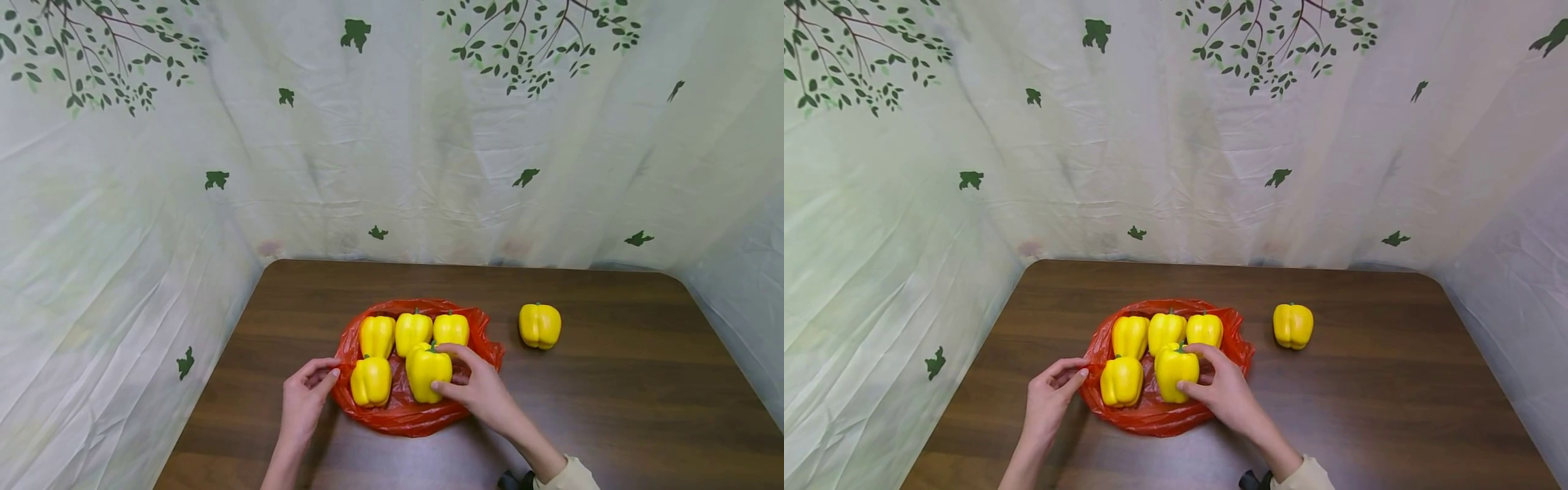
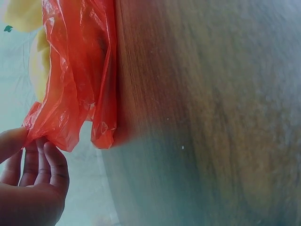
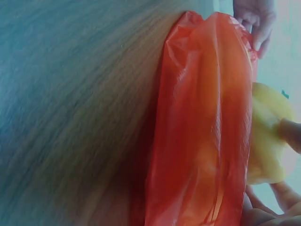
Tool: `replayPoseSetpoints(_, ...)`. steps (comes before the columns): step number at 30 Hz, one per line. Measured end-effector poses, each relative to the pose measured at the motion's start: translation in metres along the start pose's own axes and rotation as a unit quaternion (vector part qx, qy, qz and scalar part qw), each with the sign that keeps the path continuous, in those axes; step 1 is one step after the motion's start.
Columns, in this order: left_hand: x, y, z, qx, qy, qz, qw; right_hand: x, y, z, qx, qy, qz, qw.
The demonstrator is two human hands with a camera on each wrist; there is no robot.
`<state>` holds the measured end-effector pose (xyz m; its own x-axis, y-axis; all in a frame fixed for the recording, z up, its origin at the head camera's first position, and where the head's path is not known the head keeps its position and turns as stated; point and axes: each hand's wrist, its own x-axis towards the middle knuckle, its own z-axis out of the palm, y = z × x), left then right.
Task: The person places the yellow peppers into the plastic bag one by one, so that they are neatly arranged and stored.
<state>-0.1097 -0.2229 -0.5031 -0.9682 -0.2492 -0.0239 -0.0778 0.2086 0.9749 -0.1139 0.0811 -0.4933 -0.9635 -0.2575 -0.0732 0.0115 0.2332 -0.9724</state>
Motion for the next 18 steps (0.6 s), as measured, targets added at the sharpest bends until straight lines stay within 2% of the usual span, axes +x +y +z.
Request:
replayPoseSetpoints(6, 0.0, 0.0, 0.0, -0.003, 0.002, 0.0, 1.0, 0.004, 0.001, 0.006, -0.04, -0.009, -0.005, 0.9992)
replayPoseSetpoints(18, 0.0, 0.0, 0.0, 0.003, 0.003, -0.002, 1.0, 0.013, 0.006, 0.015, -0.083, -0.033, 0.0, 0.996)
